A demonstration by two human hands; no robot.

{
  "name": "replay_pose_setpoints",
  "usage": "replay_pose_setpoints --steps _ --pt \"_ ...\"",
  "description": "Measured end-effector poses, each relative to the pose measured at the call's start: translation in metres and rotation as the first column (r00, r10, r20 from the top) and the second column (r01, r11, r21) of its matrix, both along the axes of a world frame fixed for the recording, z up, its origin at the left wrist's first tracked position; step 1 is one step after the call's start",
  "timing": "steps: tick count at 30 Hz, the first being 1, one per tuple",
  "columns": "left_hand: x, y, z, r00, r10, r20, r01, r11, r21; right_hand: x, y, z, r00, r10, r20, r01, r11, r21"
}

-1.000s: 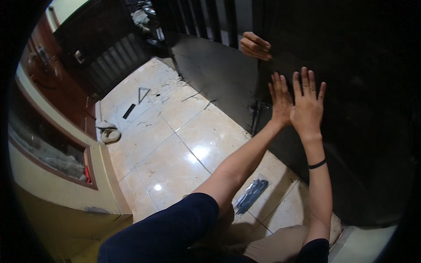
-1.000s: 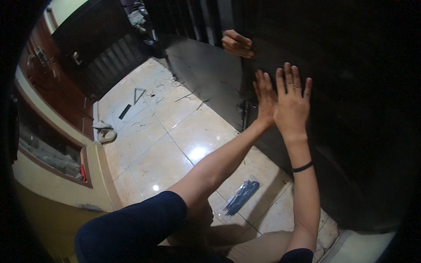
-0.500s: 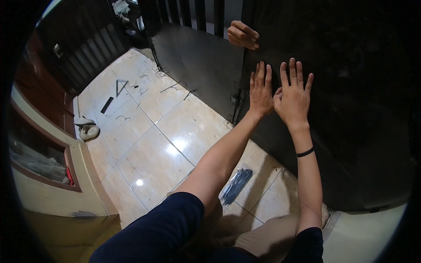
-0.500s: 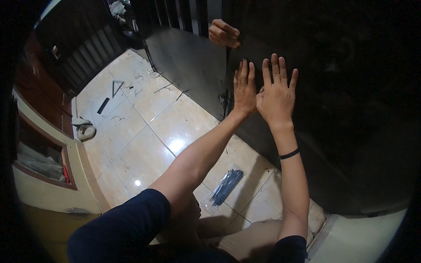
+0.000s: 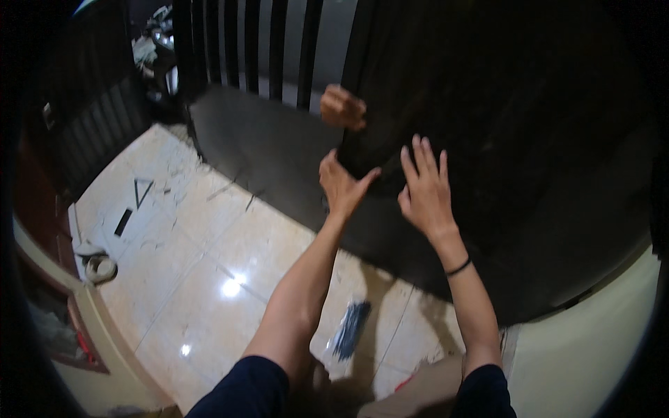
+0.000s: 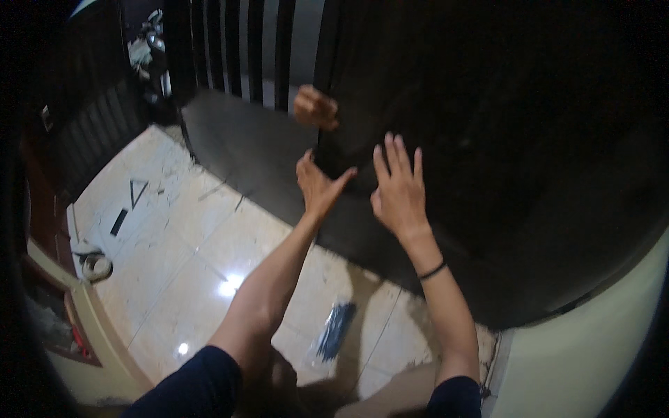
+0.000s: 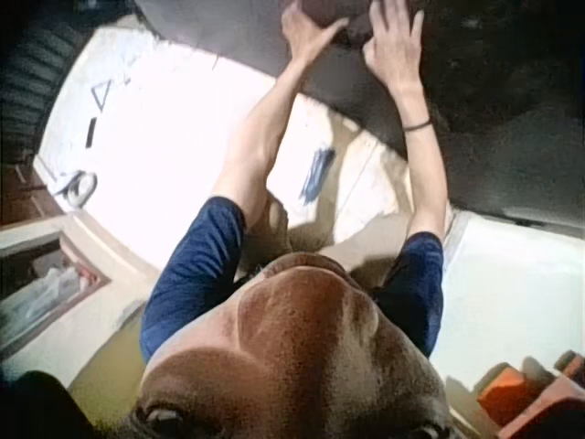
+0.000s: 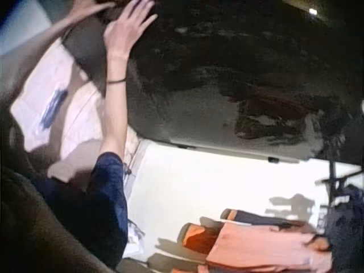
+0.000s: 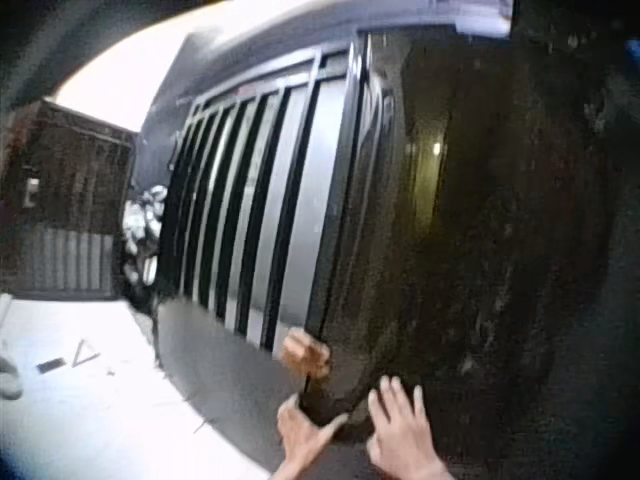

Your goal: The person uses a drill to make holes in a gate and then trims the edges of a plastic sheet with a utility knife while a second person assists from the other side.

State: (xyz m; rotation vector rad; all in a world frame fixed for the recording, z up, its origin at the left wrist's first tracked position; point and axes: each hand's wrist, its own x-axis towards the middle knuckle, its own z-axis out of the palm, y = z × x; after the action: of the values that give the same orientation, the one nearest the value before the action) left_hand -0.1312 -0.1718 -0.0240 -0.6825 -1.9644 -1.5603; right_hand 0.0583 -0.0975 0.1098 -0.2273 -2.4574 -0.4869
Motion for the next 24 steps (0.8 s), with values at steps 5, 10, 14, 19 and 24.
replay_pose_setpoints --steps 5,10,14,19,24 --pt "0.004 -0.005 0.015 0.981 -0.055 0.188 0.072 0.994 -0.084 0.085 -0.016 0.051 0.995 0.104 0.003 -0.097 0.945 -0.312" --pt "-0.005 0.002 0.007 0.99 -0.12 0.069 0.128 0.982 -0.135 0.268 -0.034 0.017 0.968 -0.245 -0.053 0.193 0.863 -0.468" --pt "-0.015 -0.005 0.009 0.953 -0.247 0.174 0.271 0.953 -0.131 0.429 -0.117 -0.086 0.762 -0.642 0.081 0.495 0.498 -0.712" --pt "-0.041 0.008 0.015 0.843 -0.533 0.068 0.537 0.842 -0.058 0.542 -0.25 -0.193 0.316 -0.774 0.548 0.814 -0.076 -0.577" --pt "-0.107 -0.016 -0.005 0.886 -0.411 0.214 0.449 0.875 -0.179 0.565 -0.304 -0.248 0.224 -0.837 0.5 0.808 -0.128 -0.576"
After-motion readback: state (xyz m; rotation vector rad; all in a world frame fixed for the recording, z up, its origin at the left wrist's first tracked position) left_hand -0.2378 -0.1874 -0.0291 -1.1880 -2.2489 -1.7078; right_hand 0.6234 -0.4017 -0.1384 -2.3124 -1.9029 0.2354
